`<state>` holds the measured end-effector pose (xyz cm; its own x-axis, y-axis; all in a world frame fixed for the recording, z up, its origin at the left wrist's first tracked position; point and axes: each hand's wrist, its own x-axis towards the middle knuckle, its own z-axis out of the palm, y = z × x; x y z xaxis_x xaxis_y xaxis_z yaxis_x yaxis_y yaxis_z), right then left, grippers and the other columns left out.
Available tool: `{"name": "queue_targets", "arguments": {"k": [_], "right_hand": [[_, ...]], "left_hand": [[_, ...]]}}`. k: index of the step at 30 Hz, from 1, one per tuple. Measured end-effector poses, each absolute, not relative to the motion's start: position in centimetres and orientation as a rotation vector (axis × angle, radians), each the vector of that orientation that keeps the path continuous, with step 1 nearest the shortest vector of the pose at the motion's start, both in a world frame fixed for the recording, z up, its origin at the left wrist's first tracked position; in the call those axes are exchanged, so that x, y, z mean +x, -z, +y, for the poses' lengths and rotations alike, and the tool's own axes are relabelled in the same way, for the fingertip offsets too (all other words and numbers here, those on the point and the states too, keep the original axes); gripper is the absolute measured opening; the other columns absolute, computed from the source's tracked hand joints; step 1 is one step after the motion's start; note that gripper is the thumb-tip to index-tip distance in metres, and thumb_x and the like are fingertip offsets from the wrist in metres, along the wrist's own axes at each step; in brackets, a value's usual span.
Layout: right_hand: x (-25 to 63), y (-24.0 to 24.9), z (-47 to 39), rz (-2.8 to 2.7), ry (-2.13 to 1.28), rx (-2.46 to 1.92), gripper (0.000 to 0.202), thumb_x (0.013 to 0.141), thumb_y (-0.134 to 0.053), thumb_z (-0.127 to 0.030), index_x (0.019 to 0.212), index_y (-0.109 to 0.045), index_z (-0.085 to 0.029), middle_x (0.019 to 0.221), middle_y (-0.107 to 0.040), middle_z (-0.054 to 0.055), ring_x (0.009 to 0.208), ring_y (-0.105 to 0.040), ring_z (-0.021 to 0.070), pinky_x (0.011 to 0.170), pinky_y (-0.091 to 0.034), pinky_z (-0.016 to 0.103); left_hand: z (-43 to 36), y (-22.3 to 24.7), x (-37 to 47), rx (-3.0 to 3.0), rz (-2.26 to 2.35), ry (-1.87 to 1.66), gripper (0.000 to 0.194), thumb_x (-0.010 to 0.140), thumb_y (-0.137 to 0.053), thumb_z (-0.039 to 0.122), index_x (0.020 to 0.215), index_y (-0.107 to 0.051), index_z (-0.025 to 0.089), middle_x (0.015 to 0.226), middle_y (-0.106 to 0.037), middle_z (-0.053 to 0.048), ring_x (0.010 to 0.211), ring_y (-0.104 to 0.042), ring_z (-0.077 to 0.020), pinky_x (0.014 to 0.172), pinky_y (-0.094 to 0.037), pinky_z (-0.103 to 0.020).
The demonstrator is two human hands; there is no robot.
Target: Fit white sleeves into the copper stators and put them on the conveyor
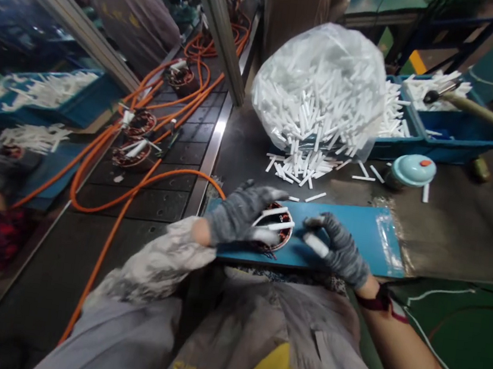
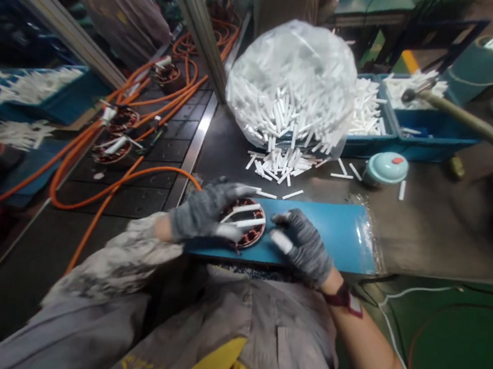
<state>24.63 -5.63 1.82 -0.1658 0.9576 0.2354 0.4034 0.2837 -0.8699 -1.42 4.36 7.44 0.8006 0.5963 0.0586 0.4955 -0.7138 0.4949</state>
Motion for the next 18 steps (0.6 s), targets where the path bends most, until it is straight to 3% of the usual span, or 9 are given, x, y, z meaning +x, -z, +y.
{"name": "queue_targets", "arguments": {"k": [2, 4, 7, 9, 11, 14, 16, 18], "right_hand": [[23.2, -2.8, -6.7, -1.930, -0.752, -1.203, 0.038, 0.094, -0.068, -0.058, 0.111, -0.074, -0.025, 0.095, -0.075, 0.006, 0.087, -0.070, 0.0238, 0.083, -0.057, 0.038], [20.8, -3.7, -7.0, -2.132, -0.632, -1.172, 0.050, 0.089, -0.069, -0.066, 0.112, -0.077, -0.022, 0.094, -0.077, 0.011, 0.088, -0.071, 0.0278, 0.084, -0.056, 0.041], [17.4, -4.9, -5.9, -2.233, -0.535, -1.262, 0.041, 0.100, -0.059, -0.052, 0.117, -0.077, -0.019, 0.110, -0.078, 0.015, 0.106, -0.071, 0.0306, 0.096, -0.054, 0.044], [16.5, -5.6, -5.1, -2.221, -0.594, -1.272, 0.033, 0.104, -0.056, -0.040, 0.124, -0.074, -0.021, 0.124, -0.076, 0.013, 0.114, -0.069, 0.0276, 0.100, -0.052, 0.040], [16.8, -5.8, -4.6, -2.169, -0.712, -1.275, 0.030, 0.103, -0.057, -0.038, 0.121, -0.075, -0.022, 0.119, -0.077, 0.010, 0.105, -0.072, 0.0250, 0.094, -0.053, 0.037], [18.5, -5.1, -4.9, -1.932, -0.969, -1.338, 0.037, 0.103, -0.053, -0.044, 0.092, -0.076, -0.018, 0.086, -0.076, 0.007, 0.078, -0.068, 0.0195, 0.078, -0.053, 0.032], [19.6, -3.9, -5.3, -1.652, -1.258, -1.318, 0.049, 0.105, -0.046, -0.051, 0.080, -0.072, -0.017, 0.071, -0.069, 0.003, 0.065, -0.060, 0.0148, 0.066, -0.050, 0.028], [20.5, -2.8, -5.5, -1.360, -1.447, -1.304, 0.056, 0.105, -0.043, -0.058, 0.078, -0.070, -0.017, 0.063, -0.063, 0.000, 0.056, -0.051, 0.0114, 0.056, -0.044, 0.025]], "left_hand": [[4.5, -6.7, -4.4, 2.472, 0.528, -0.289, 0.106, 0.081, -0.072, 0.074, 0.163, -0.035, 0.019, 0.149, -0.061, -0.015, 0.136, -0.059, -0.0322, 0.122, -0.038, -0.047], [4.1, -5.5, -6.2, 2.600, 0.436, -0.311, 0.104, 0.079, -0.074, 0.074, 0.162, -0.037, 0.021, 0.150, -0.060, -0.014, 0.138, -0.058, -0.0325, 0.130, -0.023, -0.049], [2.9, -3.5, -6.9, 2.868, 0.600, -0.374, 0.083, 0.086, -0.074, 0.062, 0.157, -0.048, 0.028, 0.148, -0.064, -0.007, 0.141, -0.055, -0.0293, 0.134, 0.001, -0.047], [2.1, -2.6, -6.6, 2.983, 0.720, -0.428, 0.072, 0.091, -0.070, 0.059, 0.155, -0.051, 0.032, 0.144, -0.067, -0.004, 0.137, -0.059, -0.0274, 0.133, 0.006, -0.047], [1.4, -2.0, -5.9, 3.065, 0.778, -0.527, 0.072, 0.094, -0.067, 0.058, 0.158, -0.046, 0.032, 0.139, -0.070, -0.006, 0.128, -0.066, -0.0273, 0.133, 0.006, -0.051], [0.6, -1.3, -4.0, 3.143, 0.878, -0.782, 0.088, 0.096, -0.067, 0.051, 0.167, -0.025, 0.019, 0.127, -0.076, -0.013, 0.109, -0.074, -0.0276, 0.132, -0.015, -0.051], [-0.1, -1.0, -2.4, 3.154, 1.016, -0.895, 0.099, 0.095, -0.070, 0.047, 0.167, -0.016, 0.007, 0.120, -0.077, -0.019, 0.102, -0.076, -0.0300, 0.122, -0.037, -0.048], [-0.8, -1.0, -0.9, 3.156, 1.143, -0.891, 0.103, 0.094, -0.071, 0.046, 0.165, -0.013, -0.001, 0.116, -0.076, -0.024, 0.102, -0.075, -0.0330, 0.108, -0.050, -0.047]]}}
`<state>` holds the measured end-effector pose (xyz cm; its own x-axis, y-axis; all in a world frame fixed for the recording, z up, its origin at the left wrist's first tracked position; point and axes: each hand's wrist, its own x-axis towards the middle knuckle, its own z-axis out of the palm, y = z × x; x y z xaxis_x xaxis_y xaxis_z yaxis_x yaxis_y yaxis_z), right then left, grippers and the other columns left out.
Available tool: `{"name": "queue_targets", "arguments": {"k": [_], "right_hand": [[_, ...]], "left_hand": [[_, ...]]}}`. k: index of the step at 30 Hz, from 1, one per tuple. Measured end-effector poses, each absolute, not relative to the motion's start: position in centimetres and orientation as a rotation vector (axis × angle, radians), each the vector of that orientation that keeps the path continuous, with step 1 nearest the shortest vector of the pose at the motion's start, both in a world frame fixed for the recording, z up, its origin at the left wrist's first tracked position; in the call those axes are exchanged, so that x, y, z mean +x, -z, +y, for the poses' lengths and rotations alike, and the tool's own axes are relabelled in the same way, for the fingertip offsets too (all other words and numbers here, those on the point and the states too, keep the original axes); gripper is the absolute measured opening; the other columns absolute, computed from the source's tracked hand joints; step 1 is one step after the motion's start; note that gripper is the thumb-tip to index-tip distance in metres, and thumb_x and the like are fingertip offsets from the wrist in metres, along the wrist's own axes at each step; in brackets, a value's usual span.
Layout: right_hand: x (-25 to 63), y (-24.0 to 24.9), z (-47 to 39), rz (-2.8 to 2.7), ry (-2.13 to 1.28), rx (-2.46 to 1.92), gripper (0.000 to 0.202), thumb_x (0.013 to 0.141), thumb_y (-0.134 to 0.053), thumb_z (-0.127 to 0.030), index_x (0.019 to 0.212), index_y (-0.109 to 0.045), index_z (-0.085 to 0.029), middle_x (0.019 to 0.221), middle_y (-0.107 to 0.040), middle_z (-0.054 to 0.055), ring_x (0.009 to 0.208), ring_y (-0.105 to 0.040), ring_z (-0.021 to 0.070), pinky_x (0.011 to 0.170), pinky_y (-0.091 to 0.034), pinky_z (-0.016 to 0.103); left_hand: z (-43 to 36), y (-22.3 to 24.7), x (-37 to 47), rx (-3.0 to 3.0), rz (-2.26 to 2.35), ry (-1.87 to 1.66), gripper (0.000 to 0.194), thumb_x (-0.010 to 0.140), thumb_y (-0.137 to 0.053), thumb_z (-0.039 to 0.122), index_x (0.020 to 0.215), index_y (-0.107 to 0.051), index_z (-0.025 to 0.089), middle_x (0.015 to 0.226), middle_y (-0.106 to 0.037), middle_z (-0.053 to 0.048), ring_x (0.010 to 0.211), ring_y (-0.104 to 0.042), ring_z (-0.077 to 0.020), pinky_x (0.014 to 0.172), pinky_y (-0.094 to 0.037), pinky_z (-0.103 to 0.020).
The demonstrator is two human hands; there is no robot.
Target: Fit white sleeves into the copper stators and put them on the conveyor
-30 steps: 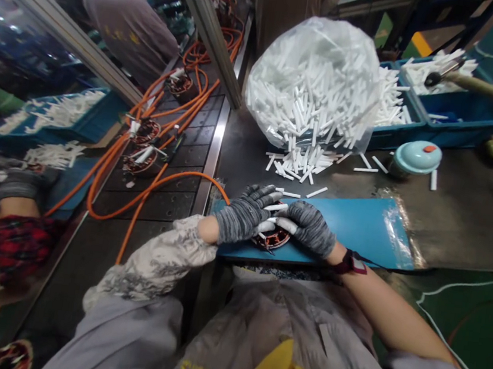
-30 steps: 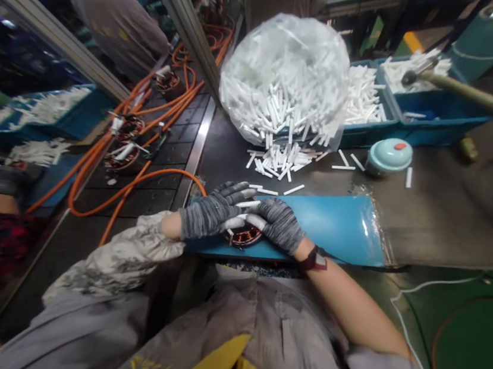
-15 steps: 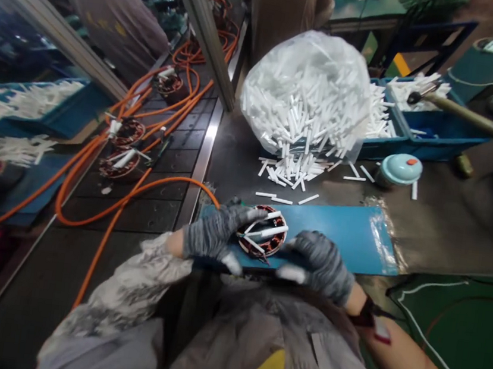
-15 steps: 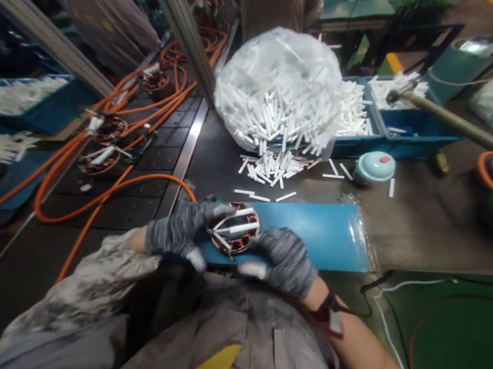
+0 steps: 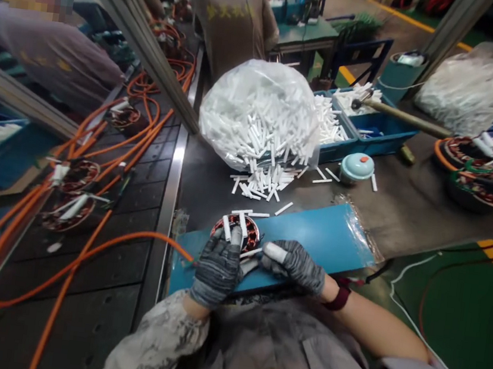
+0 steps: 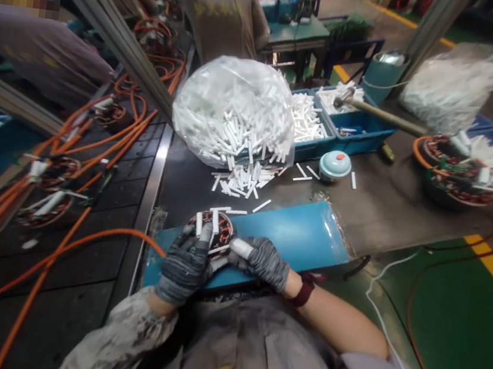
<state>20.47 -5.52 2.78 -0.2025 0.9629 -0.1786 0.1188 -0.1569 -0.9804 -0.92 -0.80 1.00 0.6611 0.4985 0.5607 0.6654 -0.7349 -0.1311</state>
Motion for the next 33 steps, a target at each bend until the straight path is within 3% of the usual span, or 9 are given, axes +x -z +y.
{"name": "queue_targets", "arguments": {"k": [2, 4, 6, 9, 13, 16, 20, 24, 33], "right_hand": [[21.4, -2.1, -5.1, -1.260, -1.420, -1.353, 0.058, 0.103, -0.045, -0.062, 0.076, -0.069, -0.018, 0.060, -0.060, -0.002, 0.053, -0.048, 0.0104, 0.055, -0.044, 0.024], [22.9, -2.2, -3.9, -1.427, -1.350, -1.359, 0.054, 0.102, -0.050, -0.061, 0.078, -0.072, -0.018, 0.064, -0.065, -0.001, 0.060, -0.056, 0.0118, 0.063, -0.050, 0.025], [25.2, -2.8, -2.0, -1.716, -1.236, -1.426, 0.044, 0.102, -0.053, -0.057, 0.092, -0.077, -0.021, 0.079, -0.075, 0.000, 0.074, -0.067, 0.0149, 0.075, -0.055, 0.027], [29.6, -3.8, 2.1, -1.849, -0.701, -1.892, 0.032, 0.102, -0.058, -0.045, 0.118, -0.075, -0.023, 0.113, -0.078, 0.008, 0.101, -0.071, 0.0226, 0.095, -0.054, 0.037], [33.5, -3.8, 6.7, -1.765, -0.359, -2.229, 0.027, 0.099, -0.051, -0.017, 0.111, -0.074, -0.009, 0.119, -0.073, 0.025, 0.117, -0.064, 0.0336, 0.106, -0.045, 0.052], [33.3, -3.4, 7.0, -1.787, -0.298, -2.250, 0.024, 0.095, -0.051, -0.010, 0.103, -0.073, -0.006, 0.118, -0.072, 0.028, 0.119, -0.063, 0.0354, 0.107, -0.043, 0.053], [30.9, -3.5, 3.3, -1.815, -0.333, -2.164, 0.025, 0.097, -0.058, -0.029, 0.110, -0.071, -0.012, 0.111, -0.076, 0.020, 0.103, -0.070, 0.0302, 0.093, -0.054, 0.043], [28.2, -3.4, -0.2, -1.735, -0.720, -1.663, 0.028, 0.095, -0.064, -0.046, 0.110, -0.073, -0.024, 0.100, -0.080, 0.005, 0.090, -0.075, 0.0229, 0.082, -0.060, 0.035], [26.1, -3.0, 1.8, -1.621, -0.959, -1.175, 0.023, 0.083, -0.078, -0.041, 0.097, -0.077, -0.023, 0.092, -0.080, 0.004, 0.085, -0.075, 0.0217, 0.081, -0.061, 0.037]], "left_hand": [[-1.3, -1.1, 0.1, -2.519, -0.969, 0.680, 0.102, 0.095, -0.070, 0.047, 0.164, -0.014, -0.003, 0.113, -0.076, -0.026, 0.098, -0.076, -0.0342, 0.097, -0.054, -0.046], [-1.4, -1.3, 0.4, -2.501, -0.995, 0.650, 0.099, 0.096, -0.068, 0.048, 0.164, -0.016, -0.004, 0.110, -0.076, -0.026, 0.092, -0.076, -0.0340, 0.090, -0.056, -0.045], [-1.2, -1.2, 0.3, -2.478, -1.026, 0.631, 0.096, 0.097, -0.067, 0.051, 0.162, -0.021, -0.003, 0.111, -0.076, -0.027, 0.088, -0.076, -0.0344, 0.084, -0.056, -0.045], [-0.4, -0.8, -0.1, -2.426, -1.086, 0.632, 0.093, 0.095, -0.067, 0.055, 0.159, -0.030, -0.002, 0.116, -0.073, -0.030, 0.086, -0.075, -0.0360, 0.081, -0.055, -0.046], [0.2, -0.4, -0.4, -2.388, -1.165, 0.699, 0.087, 0.092, -0.071, 0.053, 0.153, -0.041, -0.001, 0.117, -0.073, -0.030, 0.088, -0.074, -0.0377, 0.081, -0.055, -0.048], [-0.1, -0.4, -0.7, -2.478, -1.131, 0.901, 0.063, 0.092, -0.071, 0.042, 0.143, -0.055, 0.009, 0.111, -0.076, -0.021, 0.094, -0.075, -0.0337, 0.088, -0.057, -0.046], [-0.5, -0.6, -1.1, -2.570, -1.108, 1.051, 0.025, 0.095, -0.061, 0.021, 0.118, -0.072, 0.020, 0.101, -0.079, -0.010, 0.095, -0.076, -0.0249, 0.095, -0.057, -0.039], [-0.3, -0.6, -1.1, -2.582, -1.115, 1.005, 0.024, 0.094, -0.062, 0.018, 0.114, -0.075, 0.020, 0.098, -0.079, -0.009, 0.093, -0.076, -0.0240, 0.096, -0.058, -0.039], [-0.5, -1.3, -0.6, -2.501, -1.079, 1.118, 0.020, 0.094, -0.063, 0.017, 0.112, -0.072, 0.018, 0.096, -0.079, -0.008, 0.090, -0.076, -0.0236, 0.093, -0.060, -0.038]]}}
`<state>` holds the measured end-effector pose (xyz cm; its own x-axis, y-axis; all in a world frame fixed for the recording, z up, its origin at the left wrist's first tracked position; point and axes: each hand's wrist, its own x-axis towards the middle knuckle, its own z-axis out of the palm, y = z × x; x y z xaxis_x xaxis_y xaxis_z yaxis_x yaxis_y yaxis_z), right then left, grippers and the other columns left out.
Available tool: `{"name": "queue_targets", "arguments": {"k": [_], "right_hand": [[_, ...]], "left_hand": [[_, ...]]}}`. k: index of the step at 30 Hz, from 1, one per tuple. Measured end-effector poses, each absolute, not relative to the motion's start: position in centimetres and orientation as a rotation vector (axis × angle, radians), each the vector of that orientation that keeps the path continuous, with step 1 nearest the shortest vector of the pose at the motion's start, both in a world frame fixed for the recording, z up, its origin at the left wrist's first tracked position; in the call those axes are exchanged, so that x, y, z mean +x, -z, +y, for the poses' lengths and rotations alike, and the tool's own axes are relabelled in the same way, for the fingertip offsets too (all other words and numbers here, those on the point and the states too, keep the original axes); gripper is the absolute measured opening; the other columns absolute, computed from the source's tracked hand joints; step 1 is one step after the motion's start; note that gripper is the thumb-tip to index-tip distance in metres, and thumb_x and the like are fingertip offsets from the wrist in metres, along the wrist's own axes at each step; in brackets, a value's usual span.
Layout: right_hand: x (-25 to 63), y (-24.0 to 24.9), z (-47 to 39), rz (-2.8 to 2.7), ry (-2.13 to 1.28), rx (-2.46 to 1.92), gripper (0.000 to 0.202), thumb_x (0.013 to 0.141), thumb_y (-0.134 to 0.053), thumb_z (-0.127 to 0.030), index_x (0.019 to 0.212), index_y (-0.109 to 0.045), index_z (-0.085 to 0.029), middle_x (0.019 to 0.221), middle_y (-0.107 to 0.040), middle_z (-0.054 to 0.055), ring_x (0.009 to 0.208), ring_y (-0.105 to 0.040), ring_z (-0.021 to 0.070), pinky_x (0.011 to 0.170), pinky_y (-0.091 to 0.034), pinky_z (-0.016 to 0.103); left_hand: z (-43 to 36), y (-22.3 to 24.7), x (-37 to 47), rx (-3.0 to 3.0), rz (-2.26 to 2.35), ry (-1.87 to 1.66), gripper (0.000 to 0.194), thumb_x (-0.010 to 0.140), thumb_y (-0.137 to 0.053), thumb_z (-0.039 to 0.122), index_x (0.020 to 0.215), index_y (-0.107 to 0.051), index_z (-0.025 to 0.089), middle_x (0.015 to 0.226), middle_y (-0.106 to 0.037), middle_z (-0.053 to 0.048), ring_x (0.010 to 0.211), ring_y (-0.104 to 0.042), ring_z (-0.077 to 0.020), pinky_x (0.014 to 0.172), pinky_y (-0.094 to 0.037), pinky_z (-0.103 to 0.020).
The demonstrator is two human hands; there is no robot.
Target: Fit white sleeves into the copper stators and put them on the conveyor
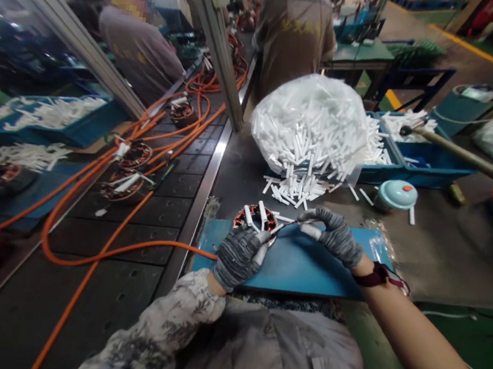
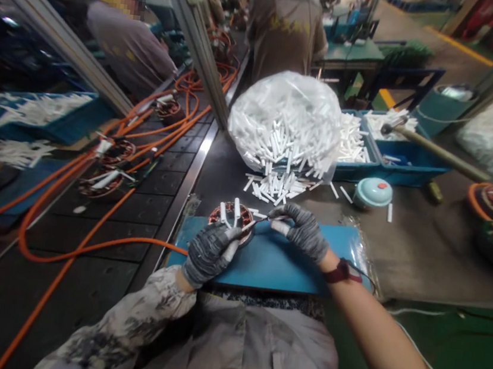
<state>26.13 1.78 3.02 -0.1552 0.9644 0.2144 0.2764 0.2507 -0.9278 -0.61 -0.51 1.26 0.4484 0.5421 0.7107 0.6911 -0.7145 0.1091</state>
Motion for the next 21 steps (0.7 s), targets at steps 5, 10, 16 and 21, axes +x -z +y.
{"name": "queue_targets", "arguments": {"k": [5, 10, 16, 21], "right_hand": [[26.6, -3.8, 2.1, -1.741, -0.956, -1.150, 0.023, 0.086, -0.076, -0.043, 0.095, -0.078, -0.023, 0.090, -0.079, 0.005, 0.083, -0.075, 0.0216, 0.079, -0.062, 0.037], [26.7, -3.3, 2.1, -1.694, -0.985, -1.189, 0.029, 0.084, -0.078, -0.049, 0.097, -0.078, -0.023, 0.091, -0.080, 0.006, 0.085, -0.075, 0.0234, 0.080, -0.062, 0.039], [25.3, -3.4, 2.9, -1.989, -0.828, -0.986, 0.039, 0.096, -0.063, -0.059, 0.097, -0.081, -0.024, 0.090, -0.078, 0.008, 0.083, -0.072, 0.0212, 0.079, -0.058, 0.036], [22.2, -3.0, 2.7, -2.211, -0.662, -1.213, 0.048, 0.101, -0.051, -0.062, 0.099, -0.082, -0.025, 0.076, -0.076, 0.009, 0.066, -0.067, 0.0197, 0.065, -0.053, 0.031]], "left_hand": [[-0.5, -1.2, -0.5, -2.494, -1.098, 1.160, 0.020, 0.094, -0.061, 0.016, 0.109, -0.072, 0.019, 0.096, -0.079, -0.008, 0.090, -0.076, -0.0223, 0.089, -0.062, -0.037], [-0.5, -1.2, -0.6, -2.480, -1.091, 1.188, 0.020, 0.093, -0.061, 0.016, 0.109, -0.072, 0.020, 0.094, -0.080, -0.007, 0.089, -0.077, -0.0220, 0.091, -0.063, -0.037], [-0.8, -0.7, -0.5, -2.421, -1.108, 1.210, 0.027, 0.092, -0.061, 0.014, 0.117, -0.069, 0.019, 0.099, -0.080, -0.008, 0.092, -0.077, -0.0231, 0.093, -0.062, -0.039], [-0.6, 0.2, -0.8, -2.418, -1.013, 1.087, 0.033, 0.092, -0.058, 0.009, 0.124, -0.066, 0.013, 0.104, -0.080, -0.011, 0.096, -0.076, -0.0245, 0.094, -0.060, -0.039]]}}
